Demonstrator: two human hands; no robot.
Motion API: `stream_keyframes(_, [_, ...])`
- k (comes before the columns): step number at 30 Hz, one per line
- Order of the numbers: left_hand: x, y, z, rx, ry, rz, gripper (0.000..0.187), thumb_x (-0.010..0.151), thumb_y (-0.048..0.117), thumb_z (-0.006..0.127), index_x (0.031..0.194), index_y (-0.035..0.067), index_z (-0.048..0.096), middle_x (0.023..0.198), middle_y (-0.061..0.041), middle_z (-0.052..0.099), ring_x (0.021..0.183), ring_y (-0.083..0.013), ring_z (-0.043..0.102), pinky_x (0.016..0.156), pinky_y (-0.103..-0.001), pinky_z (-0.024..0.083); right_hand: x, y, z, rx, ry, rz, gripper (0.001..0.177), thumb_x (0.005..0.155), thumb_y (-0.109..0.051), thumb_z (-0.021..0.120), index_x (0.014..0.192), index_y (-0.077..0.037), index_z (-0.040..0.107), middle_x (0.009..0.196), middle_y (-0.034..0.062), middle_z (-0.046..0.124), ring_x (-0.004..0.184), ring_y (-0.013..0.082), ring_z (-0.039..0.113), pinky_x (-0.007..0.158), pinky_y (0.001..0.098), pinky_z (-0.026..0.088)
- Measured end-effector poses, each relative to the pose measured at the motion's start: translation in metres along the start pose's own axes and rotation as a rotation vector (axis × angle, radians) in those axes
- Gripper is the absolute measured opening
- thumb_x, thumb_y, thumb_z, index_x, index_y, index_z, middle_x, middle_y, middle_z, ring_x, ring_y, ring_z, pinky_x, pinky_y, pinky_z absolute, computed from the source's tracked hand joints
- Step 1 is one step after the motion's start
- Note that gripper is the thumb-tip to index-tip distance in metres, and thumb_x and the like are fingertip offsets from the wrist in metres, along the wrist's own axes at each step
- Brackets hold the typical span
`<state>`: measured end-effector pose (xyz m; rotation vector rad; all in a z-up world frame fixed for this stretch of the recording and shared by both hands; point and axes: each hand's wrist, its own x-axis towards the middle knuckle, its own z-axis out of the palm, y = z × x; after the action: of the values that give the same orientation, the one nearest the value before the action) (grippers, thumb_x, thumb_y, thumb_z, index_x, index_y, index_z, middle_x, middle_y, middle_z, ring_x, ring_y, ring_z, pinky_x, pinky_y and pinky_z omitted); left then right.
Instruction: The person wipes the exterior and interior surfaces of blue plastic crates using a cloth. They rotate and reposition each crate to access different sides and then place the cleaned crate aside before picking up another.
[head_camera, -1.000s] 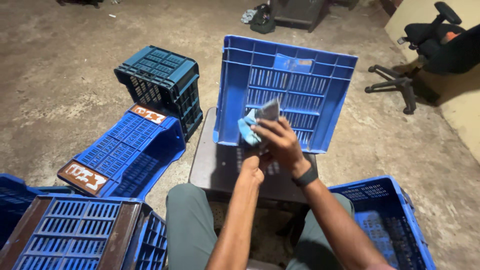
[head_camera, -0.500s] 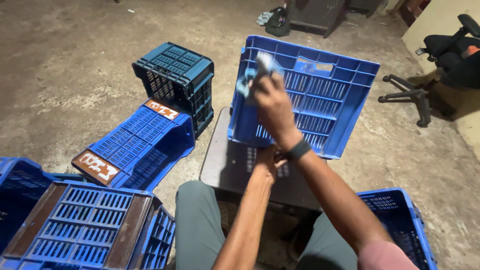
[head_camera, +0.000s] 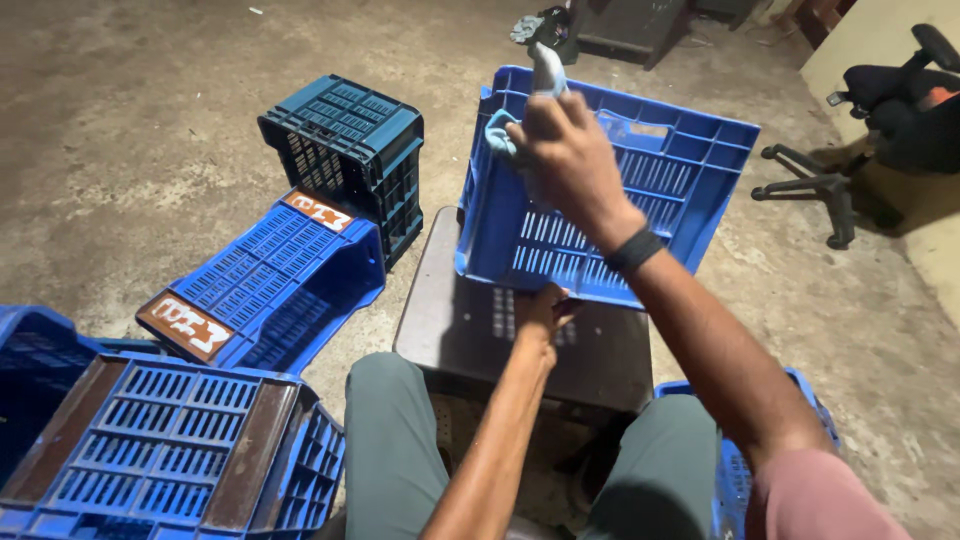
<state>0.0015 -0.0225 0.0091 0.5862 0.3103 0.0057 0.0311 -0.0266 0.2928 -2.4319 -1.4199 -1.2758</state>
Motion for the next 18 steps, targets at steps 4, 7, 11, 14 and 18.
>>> stream_keyframes(4, [0.021,-0.01,-0.011,0.011,-0.067,-0.009,0.031,0.089,0.007,0.072,0.114,-0.005,0.06,0.099,-0.016,0.066,0.081,-0.0299,0.075,0.076,-0.044,0.066,-0.013,-0.004,0.005,0.024,-0.036,-0.062,0.008,0.084,-0.003,0.069,0.09,-0.006,0.074,0.119,0.0103,0.059,0.123,0.0334,0.056,0.105,0.0427,0.055])
stream_keyframes(7, [0.019,0.003,-0.012,-0.005,-0.088,0.042,0.023,0.09,0.007,0.071,0.11,-0.002,0.064,0.099,-0.013,0.068,0.083,-0.0266,0.074,0.075,-0.042,0.064,-0.059,-0.043,0.013,0.084,-0.018,-0.033,0.024,0.081,0.002,0.067,0.103,-0.001,0.075,0.122,0.0118,0.059,0.133,0.0358,0.054,0.107,0.04,0.054])
stream_keyframes(11, [-0.019,0.018,-0.002,0.031,-0.024,0.113,0.025,0.089,0.016,0.068,0.114,0.01,0.069,0.1,-0.001,0.072,0.086,-0.0163,0.074,0.074,-0.035,0.061,-0.126,-0.062,-0.003,0.29,-0.078,0.029,0.043,0.071,-0.002,0.069,0.114,-0.004,0.073,0.12,0.0115,0.061,0.123,0.0402,0.054,0.1,0.0441,0.054])
stream_keyframes(14, [-0.034,0.029,0.005,0.035,0.009,0.091,0.02,0.089,0.018,0.07,0.103,0.005,0.072,0.095,-0.007,0.073,0.083,-0.0211,0.074,0.072,-0.037,0.061,-0.149,-0.027,-0.017,0.312,-0.129,0.037,0.036,0.072,-0.004,0.071,0.108,-0.012,0.07,0.126,0.0081,0.064,0.123,0.0371,0.058,0.094,0.039,0.056])
stream_keyframes(18, [-0.04,0.019,0.004,0.048,0.038,0.055,0.013,0.083,0.012,0.073,0.089,0.002,0.069,0.09,-0.01,0.071,0.078,-0.0267,0.073,0.073,-0.039,0.06,-0.154,0.03,-0.039,-0.185,0.031,0.268,0.032,0.09,-0.001,0.073,0.121,-0.007,0.075,0.137,0.0109,0.063,0.123,0.0334,0.056,0.1,0.044,0.052])
